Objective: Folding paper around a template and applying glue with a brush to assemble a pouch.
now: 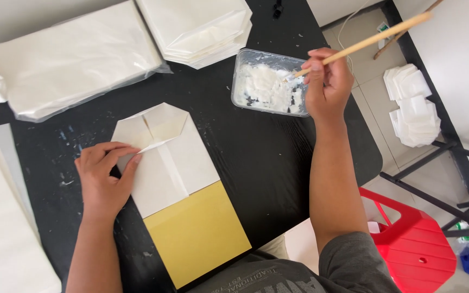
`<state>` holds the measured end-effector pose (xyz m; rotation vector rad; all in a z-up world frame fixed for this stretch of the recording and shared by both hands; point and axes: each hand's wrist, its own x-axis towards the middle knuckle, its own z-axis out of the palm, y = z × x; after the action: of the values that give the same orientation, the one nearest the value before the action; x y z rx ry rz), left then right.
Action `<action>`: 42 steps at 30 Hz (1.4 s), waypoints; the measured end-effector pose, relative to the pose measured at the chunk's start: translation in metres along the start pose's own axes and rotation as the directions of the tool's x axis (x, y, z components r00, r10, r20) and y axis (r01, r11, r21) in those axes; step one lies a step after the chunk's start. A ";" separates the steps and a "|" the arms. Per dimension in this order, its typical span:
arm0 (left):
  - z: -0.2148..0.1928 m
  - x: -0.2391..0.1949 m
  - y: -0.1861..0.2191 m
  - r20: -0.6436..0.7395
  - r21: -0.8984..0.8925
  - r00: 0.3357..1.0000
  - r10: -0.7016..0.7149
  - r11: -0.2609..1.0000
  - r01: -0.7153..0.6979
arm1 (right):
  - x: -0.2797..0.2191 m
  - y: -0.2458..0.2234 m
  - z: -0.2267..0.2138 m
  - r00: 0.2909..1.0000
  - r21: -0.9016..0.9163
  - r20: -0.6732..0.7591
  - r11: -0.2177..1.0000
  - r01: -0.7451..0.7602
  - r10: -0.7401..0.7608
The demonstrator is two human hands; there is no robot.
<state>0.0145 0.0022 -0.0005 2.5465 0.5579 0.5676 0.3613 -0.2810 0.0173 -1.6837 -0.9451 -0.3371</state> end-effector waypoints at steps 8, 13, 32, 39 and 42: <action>0.003 -0.001 0.000 0.012 0.024 0.999 -0.051 0.998 0.051 | -0.004 -0.004 0.006 0.996 0.075 0.091 0.997 -0.019 0.012; 0.005 -0.001 -0.003 0.013 0.031 0.998 -0.056 0.998 0.055 | -0.007 0.000 0.006 0.998 0.045 0.065 0.999 0.016 -0.019; 0.006 -0.002 -0.003 0.022 0.044 0.996 -0.083 0.996 0.082 | -0.009 -0.007 -0.001 0.993 -0.005 0.106 0.998 -0.060 0.060; 0.007 -0.002 -0.004 0.022 0.044 0.997 -0.074 0.996 0.073 | -0.004 -0.008 -0.001 0.987 0.013 0.153 0.999 -0.051 0.048; 0.007 -0.003 -0.007 0.026 0.055 0.998 -0.063 0.997 0.061 | -0.008 -0.005 0.000 0.997 0.022 0.062 0.998 -0.054 0.052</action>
<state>0.0134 0.0036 -0.0107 2.5736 0.6482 0.5010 0.3522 -0.2841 0.0156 -1.7026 -0.9443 -0.2386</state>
